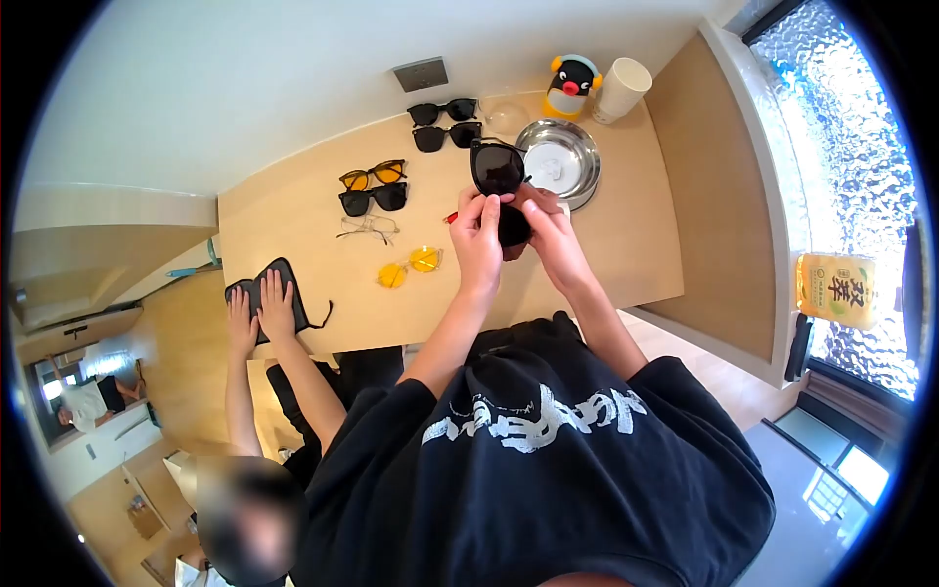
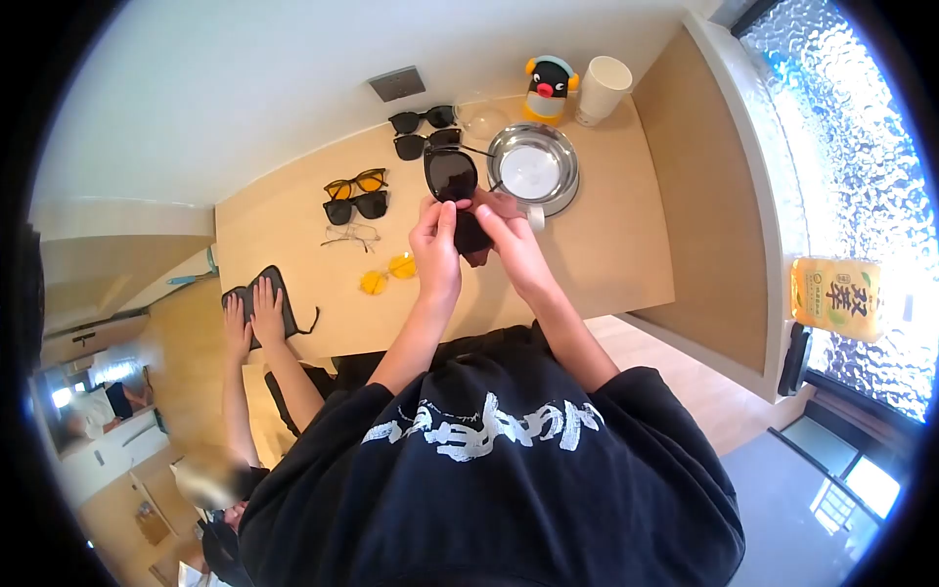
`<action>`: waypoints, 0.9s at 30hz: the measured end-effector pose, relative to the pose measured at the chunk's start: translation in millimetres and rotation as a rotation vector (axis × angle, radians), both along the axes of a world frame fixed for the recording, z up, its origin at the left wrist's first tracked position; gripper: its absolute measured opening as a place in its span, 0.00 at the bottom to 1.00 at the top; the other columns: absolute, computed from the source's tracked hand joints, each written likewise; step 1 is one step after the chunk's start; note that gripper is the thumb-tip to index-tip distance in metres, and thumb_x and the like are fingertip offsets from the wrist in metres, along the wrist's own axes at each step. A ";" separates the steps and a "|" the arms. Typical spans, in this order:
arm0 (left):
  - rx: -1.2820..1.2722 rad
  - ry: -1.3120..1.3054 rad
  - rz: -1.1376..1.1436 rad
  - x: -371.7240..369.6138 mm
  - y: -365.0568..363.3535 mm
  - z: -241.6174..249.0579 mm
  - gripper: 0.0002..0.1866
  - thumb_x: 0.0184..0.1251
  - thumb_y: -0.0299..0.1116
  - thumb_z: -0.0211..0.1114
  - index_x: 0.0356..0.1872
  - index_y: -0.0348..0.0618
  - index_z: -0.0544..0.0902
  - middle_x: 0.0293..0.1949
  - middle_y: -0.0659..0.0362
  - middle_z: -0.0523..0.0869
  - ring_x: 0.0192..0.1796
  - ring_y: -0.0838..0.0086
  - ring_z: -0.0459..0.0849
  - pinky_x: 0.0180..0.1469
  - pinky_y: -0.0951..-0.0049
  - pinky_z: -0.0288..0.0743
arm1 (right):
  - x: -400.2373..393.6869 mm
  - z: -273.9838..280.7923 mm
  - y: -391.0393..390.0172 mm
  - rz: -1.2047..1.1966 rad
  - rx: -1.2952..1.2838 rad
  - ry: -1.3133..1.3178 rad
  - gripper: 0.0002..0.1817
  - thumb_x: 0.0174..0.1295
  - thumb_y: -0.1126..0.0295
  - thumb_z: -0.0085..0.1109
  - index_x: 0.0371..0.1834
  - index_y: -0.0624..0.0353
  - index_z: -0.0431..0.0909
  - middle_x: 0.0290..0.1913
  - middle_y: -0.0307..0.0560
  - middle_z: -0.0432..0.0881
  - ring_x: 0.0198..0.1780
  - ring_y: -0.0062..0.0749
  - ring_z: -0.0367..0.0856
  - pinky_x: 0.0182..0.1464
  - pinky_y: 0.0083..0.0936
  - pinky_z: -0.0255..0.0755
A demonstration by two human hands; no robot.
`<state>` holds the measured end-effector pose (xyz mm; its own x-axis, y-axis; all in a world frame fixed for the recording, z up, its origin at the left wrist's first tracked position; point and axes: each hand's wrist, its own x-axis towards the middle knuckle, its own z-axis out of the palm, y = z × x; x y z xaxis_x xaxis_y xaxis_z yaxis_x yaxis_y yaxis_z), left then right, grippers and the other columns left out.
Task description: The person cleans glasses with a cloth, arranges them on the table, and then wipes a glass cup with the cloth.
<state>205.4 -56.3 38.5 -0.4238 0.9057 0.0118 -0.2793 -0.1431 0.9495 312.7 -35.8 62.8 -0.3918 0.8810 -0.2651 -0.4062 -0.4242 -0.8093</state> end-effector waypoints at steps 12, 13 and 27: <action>-0.155 -0.398 -0.227 -33.7 -2.7 -21.0 0.14 0.67 0.32 0.55 0.39 0.28 0.81 0.44 0.59 0.79 0.47 0.75 0.76 0.52 0.76 0.69 | -16.7 -34.7 -15.2 0.069 0.193 -0.292 0.26 0.48 0.77 0.64 0.54 0.64 0.71 0.43 0.42 0.77 0.45 0.24 0.76 0.43 0.19 0.71; -0.158 -0.401 -0.233 -35.5 -1.6 -22.5 0.14 0.67 0.32 0.55 0.39 0.28 0.81 0.44 0.59 0.79 0.47 0.75 0.76 0.52 0.76 0.69 | -19.2 -37.7 -15.4 -0.022 0.327 -0.337 0.25 0.48 0.76 0.65 0.52 0.64 0.73 0.45 0.44 0.77 0.47 0.26 0.77 0.48 0.21 0.71; -0.204 -0.417 -0.050 -51.7 -3.3 -15.3 0.14 0.68 0.33 0.54 0.40 0.29 0.80 0.44 0.52 0.83 0.43 0.72 0.81 0.45 0.75 0.75 | -31.6 -32.8 -43.5 -0.351 0.692 -0.768 0.18 0.55 0.82 0.53 0.51 0.70 0.70 0.50 0.49 0.76 0.54 0.33 0.73 0.55 0.23 0.65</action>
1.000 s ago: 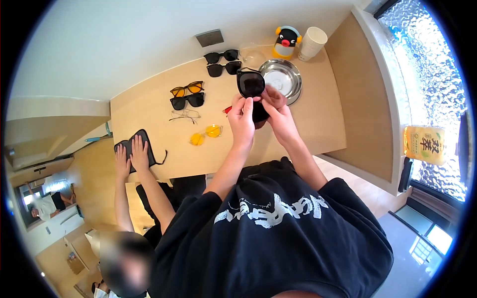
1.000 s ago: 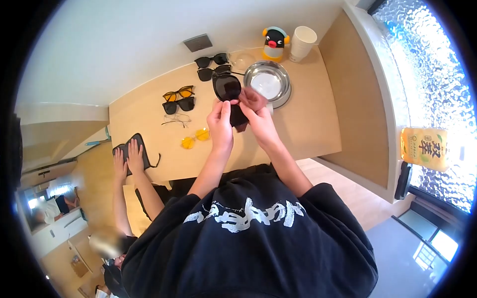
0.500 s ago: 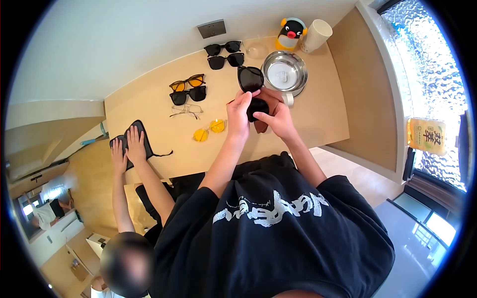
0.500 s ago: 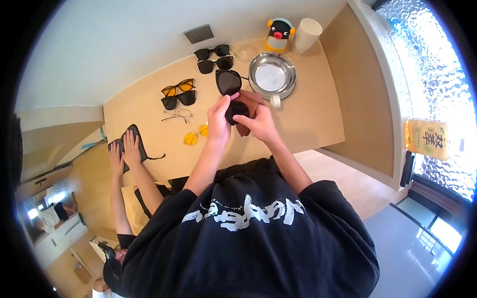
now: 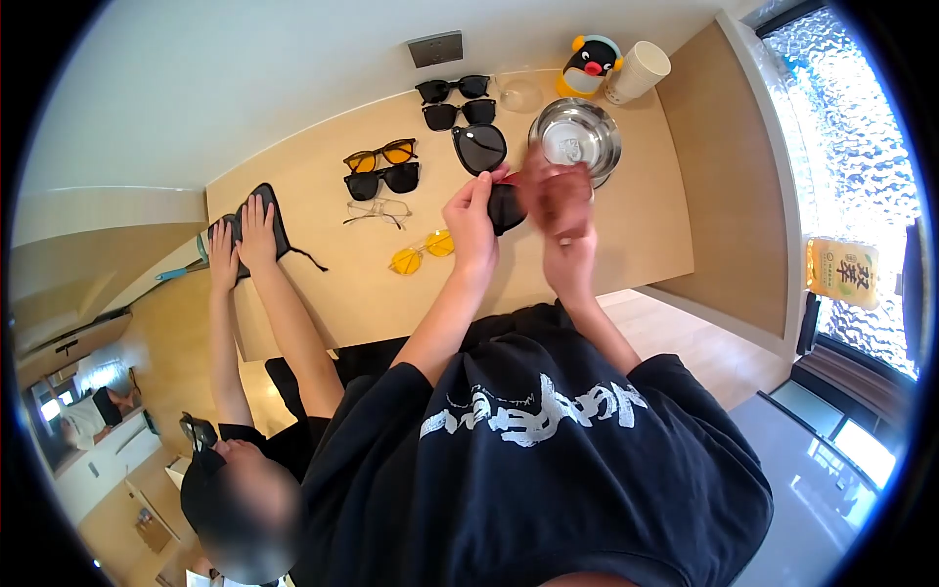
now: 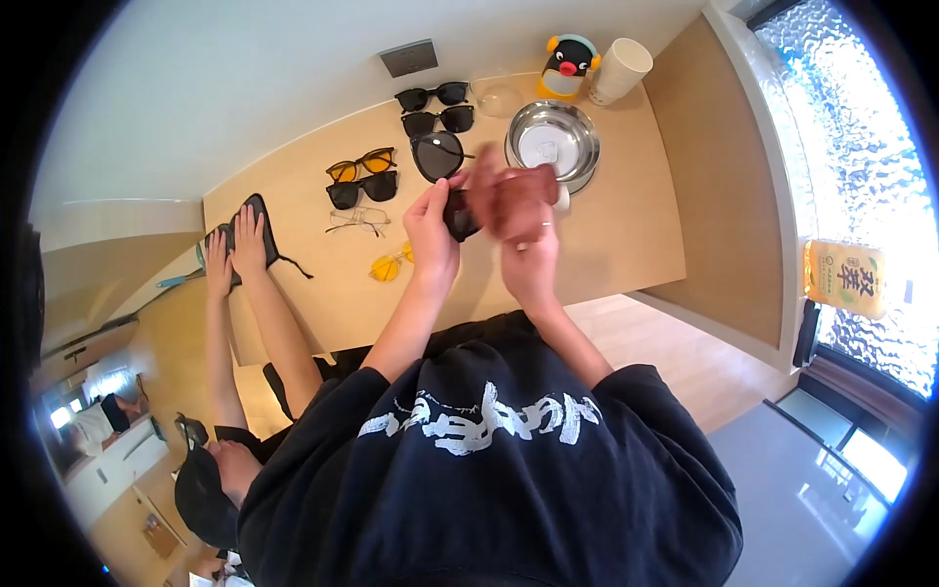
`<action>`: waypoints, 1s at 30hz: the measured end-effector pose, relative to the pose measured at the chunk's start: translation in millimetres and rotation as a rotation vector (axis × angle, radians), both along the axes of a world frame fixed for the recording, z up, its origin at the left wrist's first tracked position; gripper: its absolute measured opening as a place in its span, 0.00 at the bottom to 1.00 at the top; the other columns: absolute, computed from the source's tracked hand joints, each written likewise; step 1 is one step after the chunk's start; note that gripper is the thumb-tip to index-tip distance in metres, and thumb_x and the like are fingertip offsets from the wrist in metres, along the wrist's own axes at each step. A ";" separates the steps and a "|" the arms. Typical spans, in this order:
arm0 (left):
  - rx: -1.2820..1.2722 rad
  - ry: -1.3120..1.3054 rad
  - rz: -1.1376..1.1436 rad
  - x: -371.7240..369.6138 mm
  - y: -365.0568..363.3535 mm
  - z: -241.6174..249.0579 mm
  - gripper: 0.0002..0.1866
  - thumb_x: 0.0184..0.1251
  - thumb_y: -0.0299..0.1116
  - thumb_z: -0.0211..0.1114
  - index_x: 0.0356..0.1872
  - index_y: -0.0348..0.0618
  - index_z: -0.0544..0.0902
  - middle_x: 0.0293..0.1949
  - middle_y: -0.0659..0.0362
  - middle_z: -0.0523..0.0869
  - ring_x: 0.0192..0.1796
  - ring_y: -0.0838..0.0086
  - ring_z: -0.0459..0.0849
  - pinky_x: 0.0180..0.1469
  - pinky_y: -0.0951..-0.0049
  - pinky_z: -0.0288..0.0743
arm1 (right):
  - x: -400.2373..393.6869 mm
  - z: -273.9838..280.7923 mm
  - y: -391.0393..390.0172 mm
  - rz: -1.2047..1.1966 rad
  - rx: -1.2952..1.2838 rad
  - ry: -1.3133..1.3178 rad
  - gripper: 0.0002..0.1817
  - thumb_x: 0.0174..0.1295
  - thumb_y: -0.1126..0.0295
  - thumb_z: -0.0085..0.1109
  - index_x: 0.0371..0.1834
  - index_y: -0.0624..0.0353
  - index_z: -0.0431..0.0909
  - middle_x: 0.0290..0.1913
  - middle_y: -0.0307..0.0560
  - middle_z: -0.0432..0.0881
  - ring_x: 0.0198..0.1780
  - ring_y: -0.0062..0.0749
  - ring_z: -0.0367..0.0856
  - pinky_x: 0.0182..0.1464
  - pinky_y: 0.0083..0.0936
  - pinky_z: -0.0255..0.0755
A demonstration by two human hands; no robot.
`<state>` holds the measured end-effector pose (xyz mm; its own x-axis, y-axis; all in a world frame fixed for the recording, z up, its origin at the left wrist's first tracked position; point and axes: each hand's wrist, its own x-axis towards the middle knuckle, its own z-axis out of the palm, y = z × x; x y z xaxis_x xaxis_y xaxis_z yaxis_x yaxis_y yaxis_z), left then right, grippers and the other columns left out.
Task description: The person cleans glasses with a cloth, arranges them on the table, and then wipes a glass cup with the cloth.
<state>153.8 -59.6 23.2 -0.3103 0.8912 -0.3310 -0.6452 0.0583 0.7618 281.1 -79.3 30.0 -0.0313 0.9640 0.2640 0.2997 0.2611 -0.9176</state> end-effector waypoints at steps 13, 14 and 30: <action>0.012 -0.180 -0.053 1.7 -13.8 -3.3 0.15 0.70 0.35 0.50 0.34 0.32 0.78 0.35 0.52 0.83 0.40 0.68 0.82 0.47 0.72 0.73 | 23.0 -14.0 16.7 -0.182 -0.402 -0.016 0.16 0.61 0.74 0.49 0.51 0.70 0.72 0.48 0.52 0.78 0.54 0.40 0.75 0.56 0.33 0.68; 0.074 -0.102 -0.123 1.6 -18.3 -3.0 0.15 0.70 0.35 0.50 0.33 0.34 0.78 0.34 0.52 0.83 0.38 0.69 0.83 0.46 0.73 0.73 | 28.9 -12.7 23.1 -0.189 -0.400 -0.017 0.16 0.61 0.74 0.49 0.51 0.70 0.72 0.48 0.52 0.78 0.54 0.40 0.75 0.56 0.33 0.68; 0.067 0.136 -0.493 -2.5 -41.3 3.6 0.15 0.68 0.33 0.51 0.26 0.31 0.77 0.29 0.51 0.84 0.37 0.70 0.83 0.46 0.74 0.73 | 102.2 -44.7 69.4 0.871 -0.477 1.541 0.16 0.69 0.62 0.38 0.54 0.57 0.67 0.45 0.46 0.76 0.41 0.29 0.77 0.43 0.21 0.72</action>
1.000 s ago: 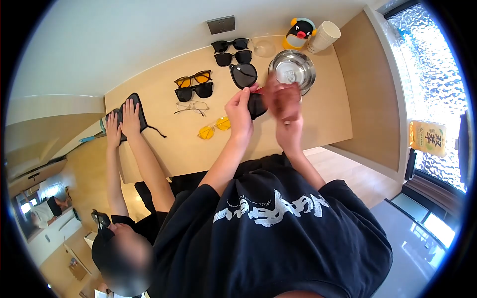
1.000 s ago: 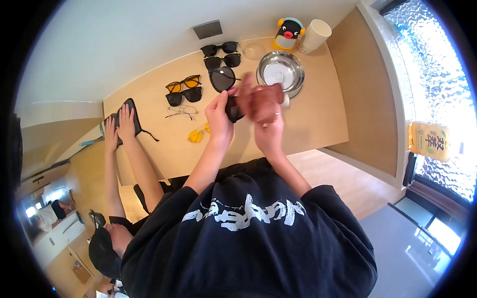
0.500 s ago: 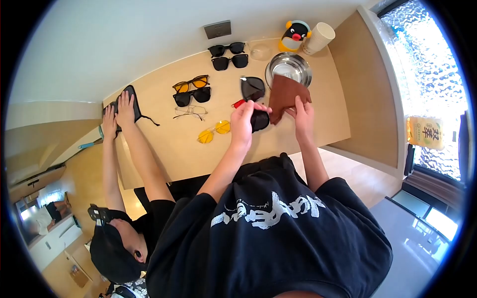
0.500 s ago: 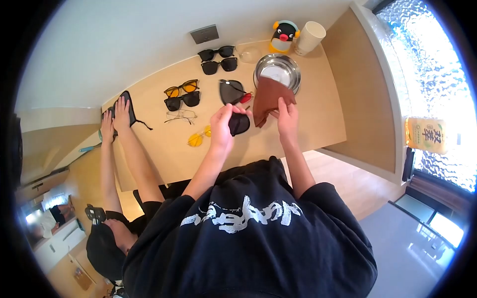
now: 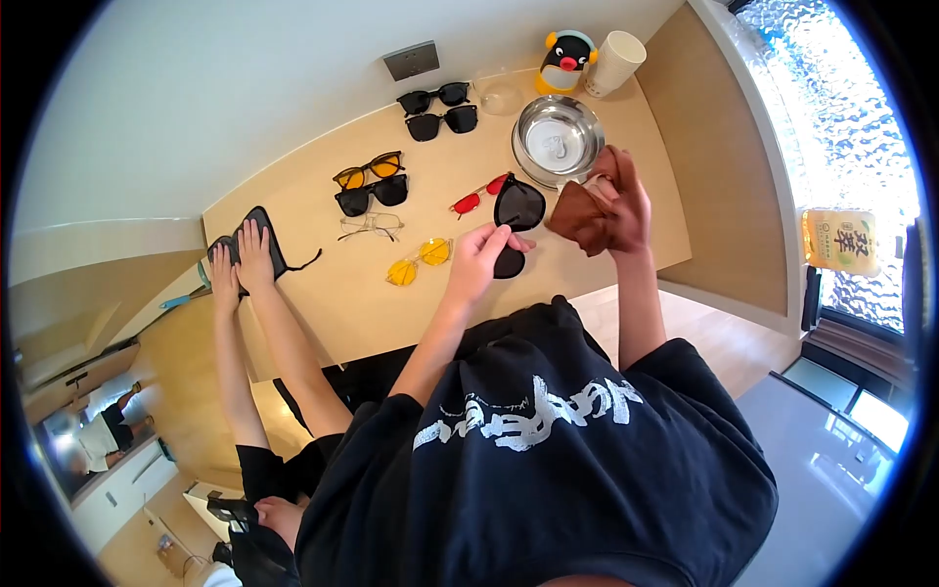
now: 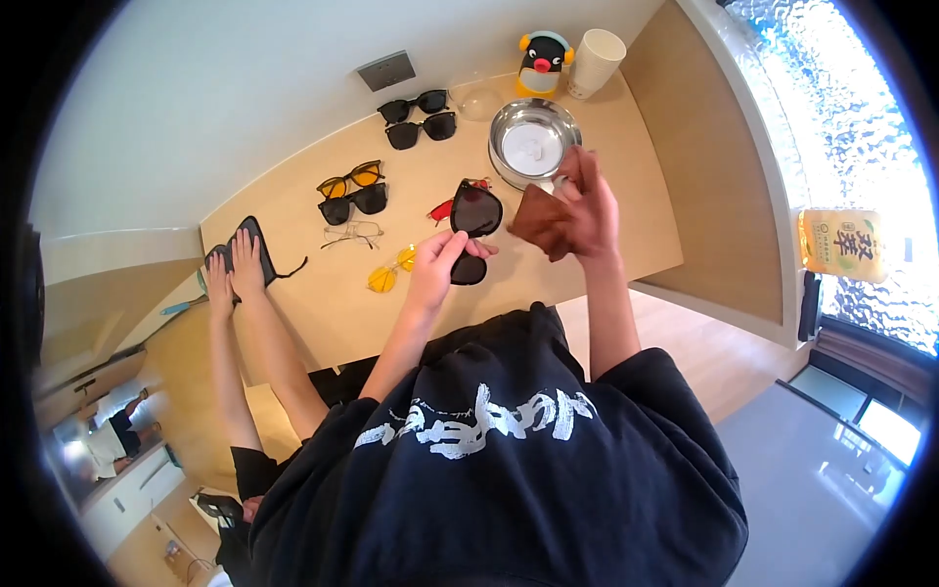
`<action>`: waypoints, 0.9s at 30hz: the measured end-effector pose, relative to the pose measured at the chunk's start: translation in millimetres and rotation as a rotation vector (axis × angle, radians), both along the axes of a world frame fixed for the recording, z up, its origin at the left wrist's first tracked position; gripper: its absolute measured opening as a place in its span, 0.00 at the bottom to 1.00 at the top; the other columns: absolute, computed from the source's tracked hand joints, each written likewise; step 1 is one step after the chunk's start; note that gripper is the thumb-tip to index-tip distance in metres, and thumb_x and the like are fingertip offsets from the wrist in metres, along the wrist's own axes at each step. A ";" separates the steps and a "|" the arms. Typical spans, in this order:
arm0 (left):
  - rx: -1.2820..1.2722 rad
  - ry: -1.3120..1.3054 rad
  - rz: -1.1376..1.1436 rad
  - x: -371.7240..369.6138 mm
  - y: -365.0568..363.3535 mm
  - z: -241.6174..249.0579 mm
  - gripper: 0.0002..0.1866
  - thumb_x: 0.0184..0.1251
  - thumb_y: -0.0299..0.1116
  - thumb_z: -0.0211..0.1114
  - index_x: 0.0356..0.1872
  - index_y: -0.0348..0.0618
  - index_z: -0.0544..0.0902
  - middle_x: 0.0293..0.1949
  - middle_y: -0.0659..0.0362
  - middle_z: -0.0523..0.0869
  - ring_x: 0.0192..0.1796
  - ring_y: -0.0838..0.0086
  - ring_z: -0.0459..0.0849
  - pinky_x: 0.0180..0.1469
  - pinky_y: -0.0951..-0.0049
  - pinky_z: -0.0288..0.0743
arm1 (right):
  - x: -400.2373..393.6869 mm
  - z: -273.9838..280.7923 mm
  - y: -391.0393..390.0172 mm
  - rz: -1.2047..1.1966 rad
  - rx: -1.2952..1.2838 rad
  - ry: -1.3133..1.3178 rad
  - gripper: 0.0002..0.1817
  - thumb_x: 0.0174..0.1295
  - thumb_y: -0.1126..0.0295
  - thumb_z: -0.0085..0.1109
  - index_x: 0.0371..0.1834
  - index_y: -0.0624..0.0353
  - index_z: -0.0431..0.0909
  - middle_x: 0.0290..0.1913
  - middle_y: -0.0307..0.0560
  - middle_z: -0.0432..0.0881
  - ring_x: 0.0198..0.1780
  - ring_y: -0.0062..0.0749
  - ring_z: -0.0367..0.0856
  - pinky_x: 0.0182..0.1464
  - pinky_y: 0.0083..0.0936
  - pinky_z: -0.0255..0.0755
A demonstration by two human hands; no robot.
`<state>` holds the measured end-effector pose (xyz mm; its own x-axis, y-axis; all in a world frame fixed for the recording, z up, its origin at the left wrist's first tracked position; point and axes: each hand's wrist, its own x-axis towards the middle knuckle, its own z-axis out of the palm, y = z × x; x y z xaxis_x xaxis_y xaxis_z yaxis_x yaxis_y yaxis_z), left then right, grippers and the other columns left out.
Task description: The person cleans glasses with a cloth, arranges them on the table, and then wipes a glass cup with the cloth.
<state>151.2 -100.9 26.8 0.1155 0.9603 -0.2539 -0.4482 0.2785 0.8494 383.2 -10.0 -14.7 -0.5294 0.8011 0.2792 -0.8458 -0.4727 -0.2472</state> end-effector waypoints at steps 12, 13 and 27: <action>0.102 0.280 -0.366 -29.9 6.5 6.4 0.14 0.69 0.33 0.51 0.27 0.34 0.78 0.30 0.57 0.82 0.38 0.74 0.79 0.46 0.76 0.70 | -63.2 34.8 -65.3 -0.068 0.285 -1.316 0.13 0.55 0.76 0.48 0.42 0.67 0.76 0.37 0.41 0.79 0.41 0.23 0.74 0.48 0.20 0.67; 0.164 0.217 -0.260 -26.0 6.5 0.5 0.14 0.67 0.35 0.53 0.26 0.35 0.79 0.26 0.59 0.82 0.31 0.76 0.77 0.39 0.77 0.69 | -65.8 28.2 -65.6 -0.229 0.193 -1.369 0.14 0.54 0.75 0.48 0.43 0.67 0.75 0.37 0.43 0.80 0.41 0.24 0.75 0.48 0.21 0.68; 0.700 1.209 -0.295 -25.3 -4.5 22.7 0.08 0.54 0.34 0.63 0.24 0.40 0.78 0.31 0.55 0.79 0.36 0.59 0.78 0.39 0.64 0.70 | -45.2 77.8 -44.8 -0.152 0.532 -1.445 0.24 0.54 0.74 0.59 0.57 0.65 0.71 0.55 0.49 0.77 0.56 0.27 0.73 0.59 0.23 0.64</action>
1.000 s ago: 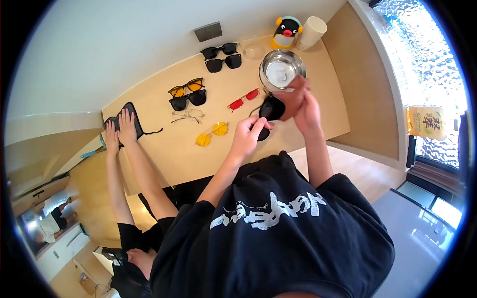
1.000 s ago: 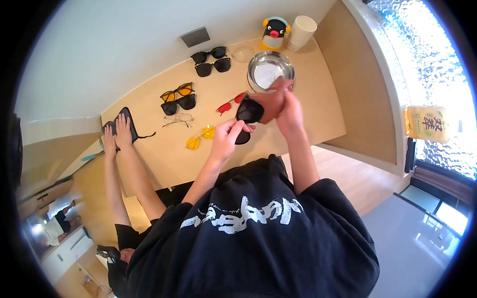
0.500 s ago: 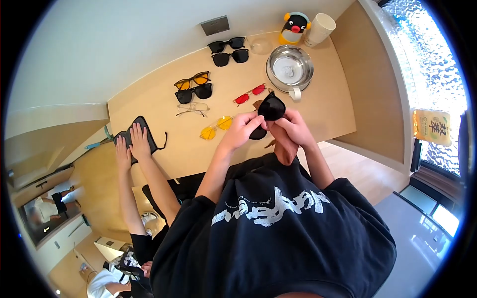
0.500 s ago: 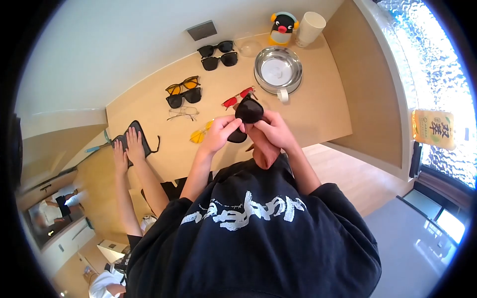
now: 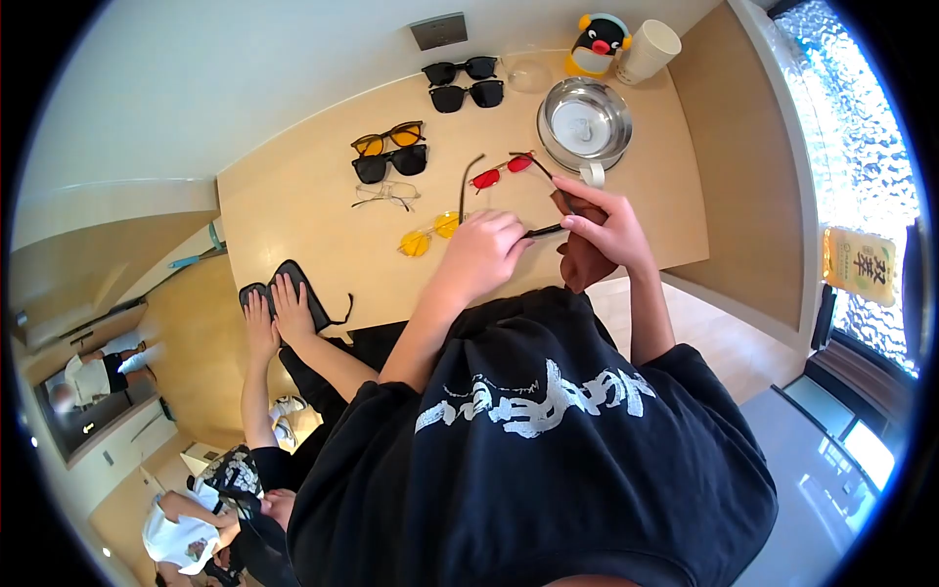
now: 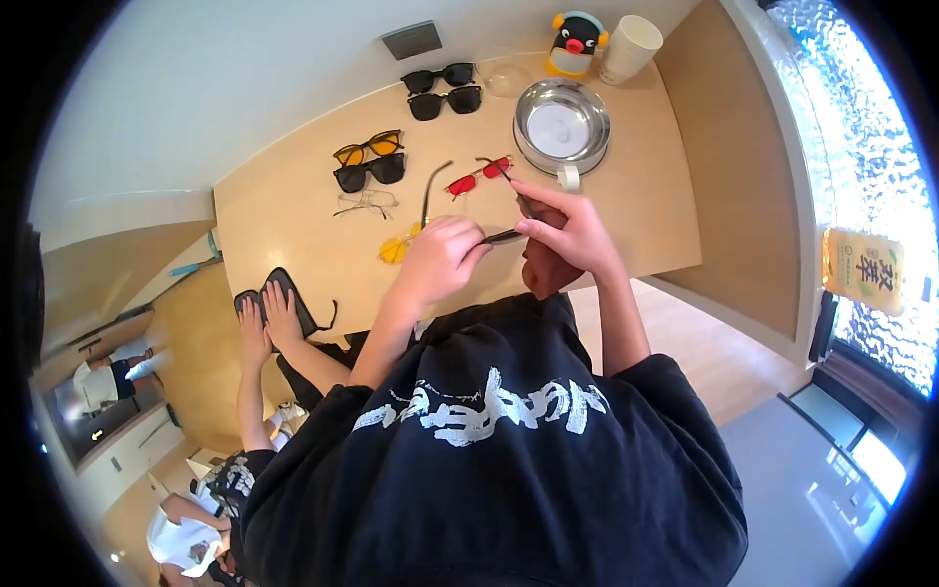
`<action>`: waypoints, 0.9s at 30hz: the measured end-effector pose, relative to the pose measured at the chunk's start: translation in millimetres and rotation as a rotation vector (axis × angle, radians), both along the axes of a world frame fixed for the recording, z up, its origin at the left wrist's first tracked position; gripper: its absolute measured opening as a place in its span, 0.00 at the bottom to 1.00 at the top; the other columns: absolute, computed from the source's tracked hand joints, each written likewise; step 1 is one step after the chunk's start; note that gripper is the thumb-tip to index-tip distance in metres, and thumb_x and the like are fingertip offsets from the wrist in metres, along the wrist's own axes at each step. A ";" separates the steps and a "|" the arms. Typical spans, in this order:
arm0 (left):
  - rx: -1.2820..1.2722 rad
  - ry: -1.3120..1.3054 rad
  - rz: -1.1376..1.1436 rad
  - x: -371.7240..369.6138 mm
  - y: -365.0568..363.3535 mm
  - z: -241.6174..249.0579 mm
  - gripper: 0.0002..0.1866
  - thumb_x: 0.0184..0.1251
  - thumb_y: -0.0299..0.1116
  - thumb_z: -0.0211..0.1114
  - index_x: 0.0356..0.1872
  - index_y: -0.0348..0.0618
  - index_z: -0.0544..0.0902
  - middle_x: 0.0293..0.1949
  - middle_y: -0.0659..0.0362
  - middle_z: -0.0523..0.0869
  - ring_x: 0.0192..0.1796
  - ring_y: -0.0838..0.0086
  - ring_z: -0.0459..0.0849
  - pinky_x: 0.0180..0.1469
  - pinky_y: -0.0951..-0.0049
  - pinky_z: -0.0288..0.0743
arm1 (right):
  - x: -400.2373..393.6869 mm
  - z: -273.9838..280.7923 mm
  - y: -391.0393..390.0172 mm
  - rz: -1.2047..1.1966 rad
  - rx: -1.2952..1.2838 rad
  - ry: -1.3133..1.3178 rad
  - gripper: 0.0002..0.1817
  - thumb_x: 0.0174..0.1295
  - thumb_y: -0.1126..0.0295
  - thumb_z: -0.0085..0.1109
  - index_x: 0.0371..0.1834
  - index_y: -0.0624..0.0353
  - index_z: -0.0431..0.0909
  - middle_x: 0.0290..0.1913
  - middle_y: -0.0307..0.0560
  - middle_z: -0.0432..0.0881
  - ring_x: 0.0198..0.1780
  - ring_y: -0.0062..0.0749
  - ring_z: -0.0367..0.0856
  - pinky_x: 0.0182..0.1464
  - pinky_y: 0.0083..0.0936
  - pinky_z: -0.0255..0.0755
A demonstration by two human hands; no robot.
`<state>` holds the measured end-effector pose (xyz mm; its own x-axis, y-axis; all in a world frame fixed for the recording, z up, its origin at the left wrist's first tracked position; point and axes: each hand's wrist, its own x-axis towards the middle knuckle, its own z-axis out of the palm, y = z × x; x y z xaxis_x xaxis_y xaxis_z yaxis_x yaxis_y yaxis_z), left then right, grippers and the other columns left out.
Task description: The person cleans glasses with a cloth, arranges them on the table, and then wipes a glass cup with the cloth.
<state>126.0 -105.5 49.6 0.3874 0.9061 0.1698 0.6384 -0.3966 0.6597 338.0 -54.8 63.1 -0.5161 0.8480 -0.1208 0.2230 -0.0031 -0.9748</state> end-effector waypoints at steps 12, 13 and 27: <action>-0.098 -0.303 0.185 4.5 -7.1 9.6 0.07 0.54 0.28 0.63 0.32 0.36 0.80 0.39 0.55 0.78 0.37 0.61 0.78 0.41 0.69 0.71 | -7.3 -3.6 6.0 -0.033 -0.368 0.523 0.22 0.66 0.60 0.41 0.50 0.68 0.73 0.41 0.55 0.81 0.44 0.35 0.79 0.48 0.28 0.73; -0.169 -0.417 0.234 4.0 -8.6 9.9 0.07 0.55 0.28 0.63 0.33 0.36 0.80 0.39 0.55 0.79 0.37 0.60 0.78 0.42 0.68 0.71 | -10.2 -4.0 4.7 -0.304 -0.600 0.676 0.25 0.67 0.56 0.37 0.51 0.69 0.71 0.40 0.56 0.81 0.41 0.39 0.81 0.44 0.30 0.76; -0.478 -1.317 0.506 -1.9 -7.0 -48.7 0.10 0.66 0.31 0.56 0.44 0.38 0.75 0.44 0.57 0.80 0.44 0.76 0.78 0.48 0.76 0.70 | -60.5 -56.0 0.1 -0.085 -0.373 0.125 0.20 0.60 0.74 0.41 0.55 0.68 0.69 0.43 0.52 0.80 0.42 0.35 0.79 0.49 0.25 0.70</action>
